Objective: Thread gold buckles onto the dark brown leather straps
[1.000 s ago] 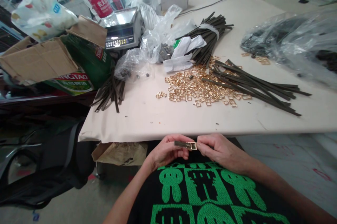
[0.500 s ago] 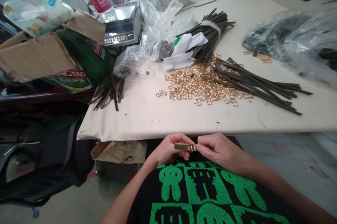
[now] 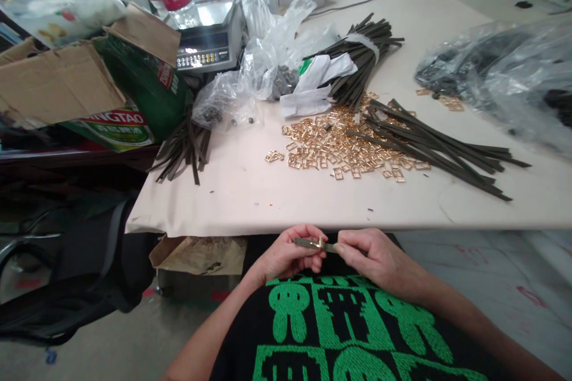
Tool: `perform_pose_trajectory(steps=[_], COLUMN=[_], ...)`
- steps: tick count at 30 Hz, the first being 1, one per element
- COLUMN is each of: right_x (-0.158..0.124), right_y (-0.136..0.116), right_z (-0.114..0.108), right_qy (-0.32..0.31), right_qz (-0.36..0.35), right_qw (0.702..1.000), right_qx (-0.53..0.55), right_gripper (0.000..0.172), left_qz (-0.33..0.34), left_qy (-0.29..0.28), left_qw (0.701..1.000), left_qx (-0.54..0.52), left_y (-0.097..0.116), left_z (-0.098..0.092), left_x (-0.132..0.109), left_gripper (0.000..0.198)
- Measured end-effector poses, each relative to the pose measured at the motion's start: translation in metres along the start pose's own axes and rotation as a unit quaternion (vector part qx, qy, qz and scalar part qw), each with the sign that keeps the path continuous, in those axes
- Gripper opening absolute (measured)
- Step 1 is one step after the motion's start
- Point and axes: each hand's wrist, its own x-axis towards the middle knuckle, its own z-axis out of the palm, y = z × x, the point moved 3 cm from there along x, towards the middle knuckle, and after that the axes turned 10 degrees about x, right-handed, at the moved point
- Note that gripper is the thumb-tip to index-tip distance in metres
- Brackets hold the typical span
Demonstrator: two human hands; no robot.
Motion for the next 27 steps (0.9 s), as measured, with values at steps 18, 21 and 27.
perform_pose_trajectory(steps=[18,21,27], right_x=[0.004,0.005,0.008], right_y=[0.003,0.003,0.008], right_z=[0.007,0.007,0.01], right_qy=[-0.021,-0.017,-0.024], right_qz=[0.004,0.006,0.006], right_qw=[0.996,0.995,0.991], right_qx=[0.083,0.099,0.134], right_gripper=[0.034,0.036,0.043], left_qz=[-0.007,0.003,0.007], left_qy=[0.015,0.023,0.033], left_qw=[0.999,0.999,0.999], left_qx=[0.032,0.029,0.031], left_y=[0.0,-0.001,-0.002], left_z=[0.004,0.002,0.003], left_x=[0.003,0.004,0.004], left_gripper=[0.033,0.035,0.033])
